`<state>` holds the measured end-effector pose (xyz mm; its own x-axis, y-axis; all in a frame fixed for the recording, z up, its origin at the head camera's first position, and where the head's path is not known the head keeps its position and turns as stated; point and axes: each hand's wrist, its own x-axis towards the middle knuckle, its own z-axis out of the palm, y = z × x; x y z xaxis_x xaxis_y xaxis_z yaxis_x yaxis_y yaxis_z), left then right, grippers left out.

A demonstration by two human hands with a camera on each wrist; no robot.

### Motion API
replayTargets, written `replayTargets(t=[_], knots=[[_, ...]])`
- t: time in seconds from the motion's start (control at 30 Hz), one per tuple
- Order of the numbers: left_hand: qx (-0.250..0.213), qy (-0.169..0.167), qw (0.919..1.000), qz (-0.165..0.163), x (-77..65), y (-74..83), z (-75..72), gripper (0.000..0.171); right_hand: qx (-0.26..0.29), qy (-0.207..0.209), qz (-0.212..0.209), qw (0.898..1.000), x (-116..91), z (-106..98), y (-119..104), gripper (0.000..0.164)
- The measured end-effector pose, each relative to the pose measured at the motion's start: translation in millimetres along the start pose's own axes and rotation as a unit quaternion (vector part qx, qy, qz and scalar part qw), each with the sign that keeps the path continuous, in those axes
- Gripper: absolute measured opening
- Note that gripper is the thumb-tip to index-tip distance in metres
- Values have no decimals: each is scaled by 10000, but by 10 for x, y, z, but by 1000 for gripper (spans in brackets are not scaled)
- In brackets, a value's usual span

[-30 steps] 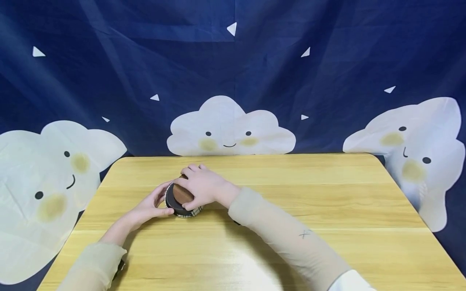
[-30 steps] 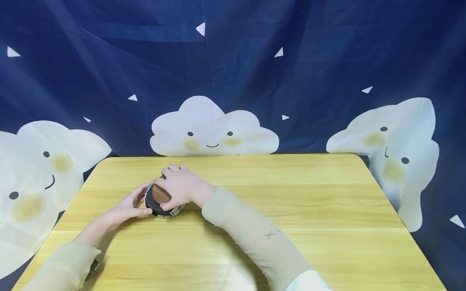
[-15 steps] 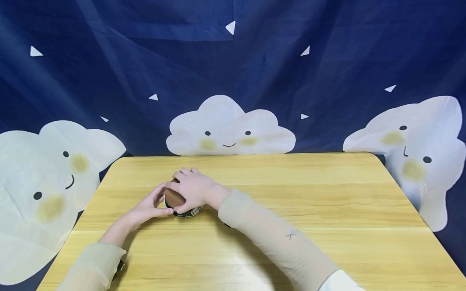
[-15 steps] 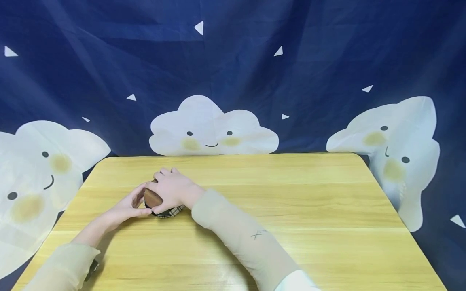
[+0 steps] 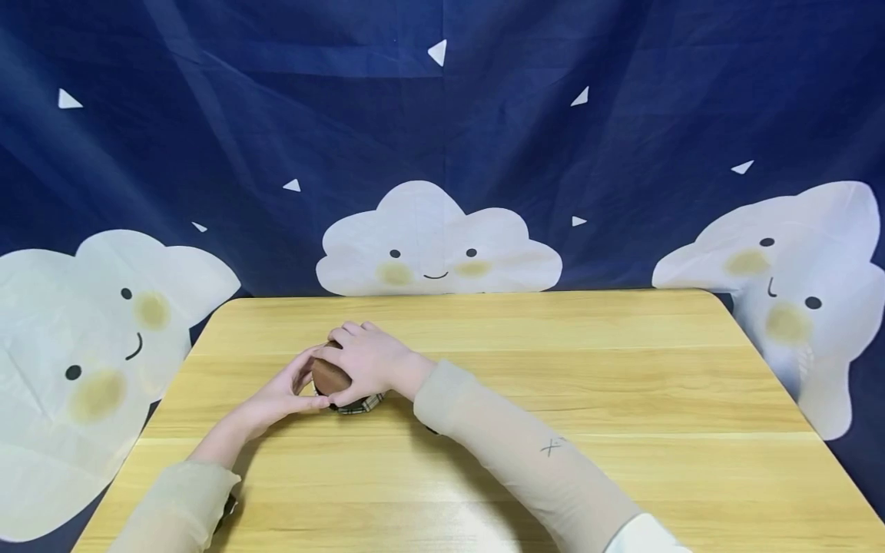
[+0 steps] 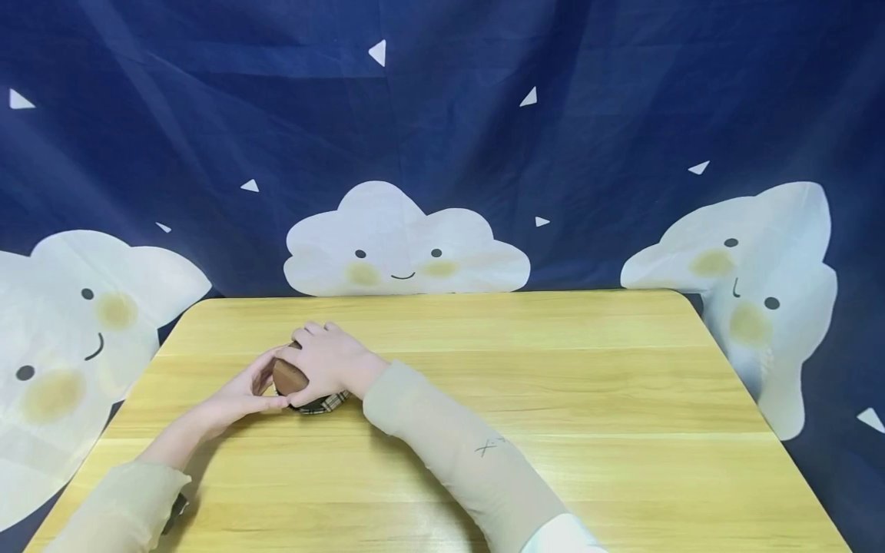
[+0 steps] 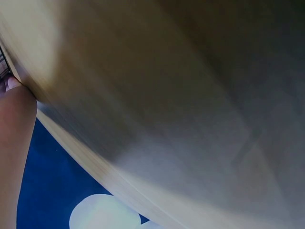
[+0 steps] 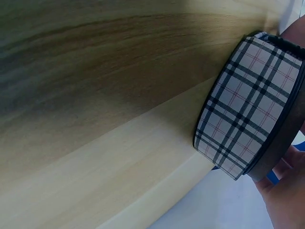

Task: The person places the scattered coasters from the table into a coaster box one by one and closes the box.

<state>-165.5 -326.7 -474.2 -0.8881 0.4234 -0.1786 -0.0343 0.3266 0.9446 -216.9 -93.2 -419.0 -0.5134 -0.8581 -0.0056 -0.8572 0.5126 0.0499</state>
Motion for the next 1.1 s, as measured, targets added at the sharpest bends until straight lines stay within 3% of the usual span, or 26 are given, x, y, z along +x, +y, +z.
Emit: replayTargets(t=[0.83, 1.1], knots=[[149, 15, 9999, 49, 73, 1, -8, 101, 74, 2, 115, 9999, -58, 20, 39, 81], [476, 110, 9987, 111, 61, 9, -3, 99, 211, 86, 82, 9997, -110, 14, 86, 82]])
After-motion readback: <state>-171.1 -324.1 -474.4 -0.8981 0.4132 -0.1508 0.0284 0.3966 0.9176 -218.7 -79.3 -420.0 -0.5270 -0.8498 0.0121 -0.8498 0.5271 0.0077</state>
